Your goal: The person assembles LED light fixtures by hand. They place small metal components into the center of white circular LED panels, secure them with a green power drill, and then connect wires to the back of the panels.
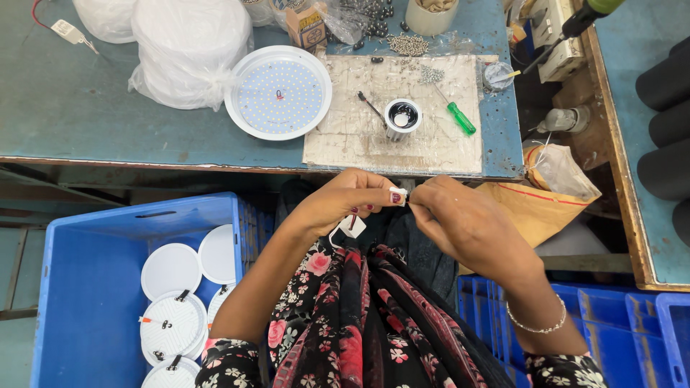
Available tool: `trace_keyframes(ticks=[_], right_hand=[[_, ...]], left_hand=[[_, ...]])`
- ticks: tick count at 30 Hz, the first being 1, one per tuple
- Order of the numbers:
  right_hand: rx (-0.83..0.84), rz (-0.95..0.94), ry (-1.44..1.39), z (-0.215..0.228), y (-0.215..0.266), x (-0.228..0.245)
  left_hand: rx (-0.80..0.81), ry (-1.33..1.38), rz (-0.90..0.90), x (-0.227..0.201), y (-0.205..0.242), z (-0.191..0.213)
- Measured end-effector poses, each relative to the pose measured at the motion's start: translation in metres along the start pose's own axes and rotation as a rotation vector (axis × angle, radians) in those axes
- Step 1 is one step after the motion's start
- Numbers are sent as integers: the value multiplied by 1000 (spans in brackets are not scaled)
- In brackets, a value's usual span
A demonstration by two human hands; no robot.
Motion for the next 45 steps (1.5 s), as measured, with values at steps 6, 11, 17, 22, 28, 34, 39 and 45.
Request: trace_keyframes(ticks=[6, 11, 17, 22, 28, 34, 39, 45], right_hand=[[53, 80, 101, 0, -4, 8], [71, 97, 144, -1, -7, 9], [79, 54, 146, -2, -6, 6], [69, 55, 133, -3, -5, 4], [90, 43, 125, -3, -5, 2], [111, 46, 137, -4, -6, 1], [111, 18, 149, -6, -6, 0], [84, 31, 121, -4, -7, 0]], left_hand=[[-6, -37, -16, -1, 0, 0], [-49, -90, -48, 0, -1, -1], [-131, -132, -84, 3, 0, -3], [-74, -67, -208, 2, 0, -7], [-103, -185, -45, -1, -1, -4], [-60, -129, -103, -1, -5, -5], [-90, -161, -90, -2, -3, -5], [-125, -176, -39, -1, -3, -6]])
Point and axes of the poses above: each hand's wrist, its own y-axis away from the middle knuckle, its own z-axis out of the back of the hand, x = y × z, the point moved 4 cm from there along -y, towards the middle knuckle, and after that the axes turned 7 degrees about -x, right-handed, at the moved point
